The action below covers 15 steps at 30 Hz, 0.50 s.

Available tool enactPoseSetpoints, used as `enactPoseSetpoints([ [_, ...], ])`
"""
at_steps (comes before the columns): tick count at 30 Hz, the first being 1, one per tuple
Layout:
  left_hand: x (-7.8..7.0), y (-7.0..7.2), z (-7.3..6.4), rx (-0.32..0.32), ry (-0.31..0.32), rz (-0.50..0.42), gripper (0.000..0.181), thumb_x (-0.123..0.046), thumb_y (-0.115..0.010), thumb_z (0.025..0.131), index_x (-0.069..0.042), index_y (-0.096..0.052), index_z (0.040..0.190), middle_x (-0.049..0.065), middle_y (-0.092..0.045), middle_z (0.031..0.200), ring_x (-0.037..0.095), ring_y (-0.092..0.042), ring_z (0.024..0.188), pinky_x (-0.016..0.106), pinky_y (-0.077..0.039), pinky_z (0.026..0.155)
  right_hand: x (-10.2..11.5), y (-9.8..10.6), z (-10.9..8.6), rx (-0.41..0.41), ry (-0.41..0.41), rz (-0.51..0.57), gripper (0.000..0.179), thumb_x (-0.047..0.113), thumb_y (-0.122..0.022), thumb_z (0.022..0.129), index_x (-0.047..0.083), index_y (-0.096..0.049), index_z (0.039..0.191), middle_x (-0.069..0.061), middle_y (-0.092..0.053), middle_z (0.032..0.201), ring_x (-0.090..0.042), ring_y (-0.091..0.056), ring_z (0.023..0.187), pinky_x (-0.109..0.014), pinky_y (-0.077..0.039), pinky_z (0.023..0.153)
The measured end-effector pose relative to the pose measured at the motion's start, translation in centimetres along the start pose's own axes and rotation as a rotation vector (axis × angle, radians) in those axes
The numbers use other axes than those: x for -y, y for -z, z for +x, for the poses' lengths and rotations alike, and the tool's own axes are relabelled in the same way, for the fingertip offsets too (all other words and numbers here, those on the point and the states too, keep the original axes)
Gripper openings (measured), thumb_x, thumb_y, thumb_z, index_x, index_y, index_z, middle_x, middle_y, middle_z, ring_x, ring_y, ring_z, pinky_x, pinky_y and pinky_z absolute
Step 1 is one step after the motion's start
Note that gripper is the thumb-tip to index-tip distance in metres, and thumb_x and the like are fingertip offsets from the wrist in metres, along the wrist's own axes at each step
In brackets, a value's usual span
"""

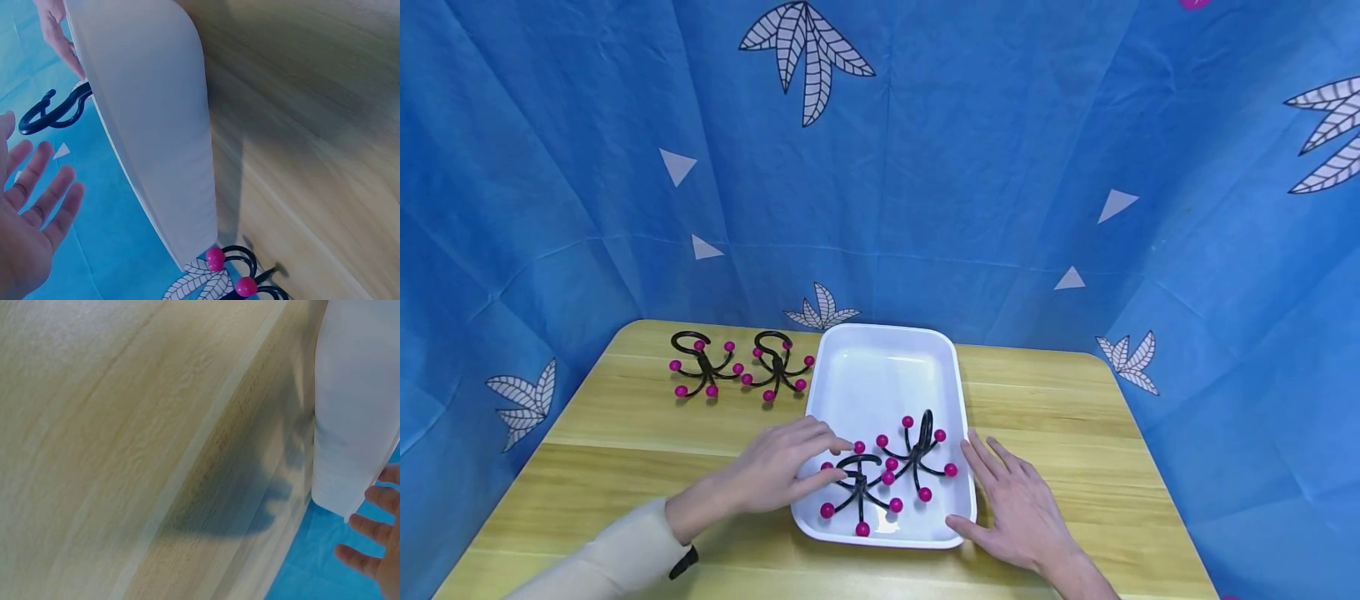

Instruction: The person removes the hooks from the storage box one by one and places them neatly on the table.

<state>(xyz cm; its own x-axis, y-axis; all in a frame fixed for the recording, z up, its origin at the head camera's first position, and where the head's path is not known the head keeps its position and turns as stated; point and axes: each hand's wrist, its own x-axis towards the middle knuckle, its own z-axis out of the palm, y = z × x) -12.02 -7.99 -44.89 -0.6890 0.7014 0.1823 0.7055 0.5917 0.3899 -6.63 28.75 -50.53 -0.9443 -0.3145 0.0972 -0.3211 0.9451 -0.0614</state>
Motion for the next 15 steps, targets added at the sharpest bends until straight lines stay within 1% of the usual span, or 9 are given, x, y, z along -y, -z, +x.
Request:
enactPoseSetpoints([
  [8, -0.05, -0.51, 0.45, -0.028, -0.038, 0.008, 0.029, -0.043, -0.064, 0.105, -0.026, -0.074, 0.125, -0.009, -0.074, 0.11, 0.007, -0.065, 0.099, 0.015, -0.048, 0.076, 0.05, 0.01, -0.05, 0.002, -0.005, 0.003, 0.101, 0.078, -0.069, 0.084, 0.017, -0.044, 0.161, -0.006, -0.043, 0.169, -0.038, -0.048, 0.15, -0.067, -0.048, 0.11],
  [15, 0.06, -0.92, 0.8, -0.047, -0.056, -0.016, 0.023, -0.038, -0.068, 0.104, -0.023, -0.076, 0.12, -0.008, -0.075, 0.104, 0.009, -0.066, 0.092, 0.012, -0.044, 0.07, 0.04, -0.01, -0.02, 0.002, -0.008, 0.004, 0.101, 0.078, -0.069, 0.084, 0.018, -0.044, 0.162, -0.006, -0.042, 0.169, -0.038, -0.047, 0.151, -0.067, -0.047, 0.11],
])
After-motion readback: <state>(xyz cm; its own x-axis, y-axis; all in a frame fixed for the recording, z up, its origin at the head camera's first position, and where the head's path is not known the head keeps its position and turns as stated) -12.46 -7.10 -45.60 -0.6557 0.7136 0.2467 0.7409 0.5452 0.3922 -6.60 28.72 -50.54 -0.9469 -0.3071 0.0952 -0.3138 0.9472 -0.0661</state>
